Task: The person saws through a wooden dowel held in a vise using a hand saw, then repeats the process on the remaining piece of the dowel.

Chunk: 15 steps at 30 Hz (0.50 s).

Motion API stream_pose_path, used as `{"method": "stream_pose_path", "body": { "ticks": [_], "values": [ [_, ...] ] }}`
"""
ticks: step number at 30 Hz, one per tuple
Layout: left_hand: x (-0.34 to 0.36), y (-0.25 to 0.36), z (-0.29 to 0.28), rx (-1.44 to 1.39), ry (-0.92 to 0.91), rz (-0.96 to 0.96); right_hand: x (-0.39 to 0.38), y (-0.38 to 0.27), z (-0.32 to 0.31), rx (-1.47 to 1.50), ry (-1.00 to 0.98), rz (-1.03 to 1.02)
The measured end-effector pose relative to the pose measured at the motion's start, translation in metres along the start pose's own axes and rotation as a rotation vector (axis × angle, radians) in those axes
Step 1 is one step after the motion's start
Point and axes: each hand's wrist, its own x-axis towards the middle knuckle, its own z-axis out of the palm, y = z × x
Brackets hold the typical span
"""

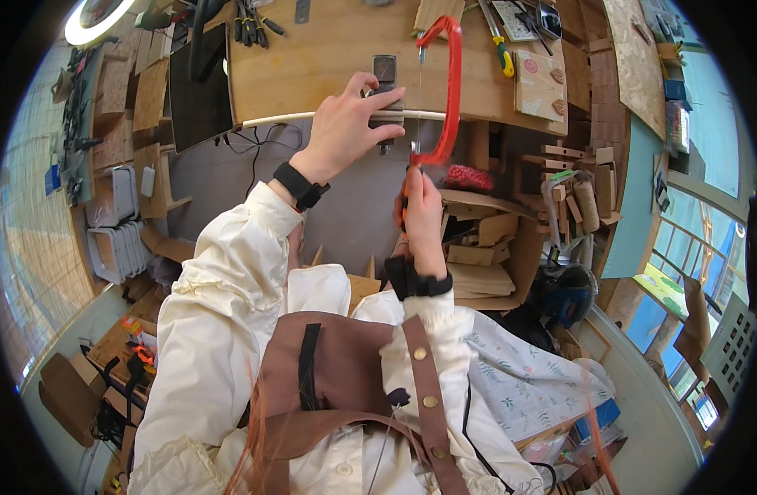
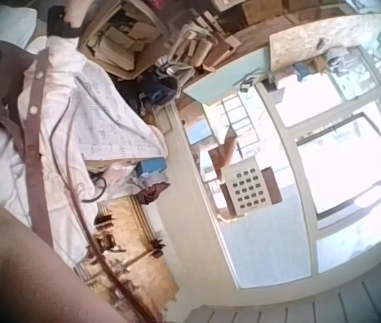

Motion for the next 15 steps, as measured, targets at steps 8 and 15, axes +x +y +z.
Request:
{"method": "stream_pose_path", "body": {
  "ticks": [8,15],
  "values": [
    [-0.001,-0.003,-0.004,-0.004,-0.01,-0.004,-0.012,0.017,0.005,-0.035,0.037,-0.01],
    [-0.003,-0.001,-0.004,0.02,0.017,0.023,-0.032,0.028,-0.009,-0.098,0.104,0.017]
  ]
}}
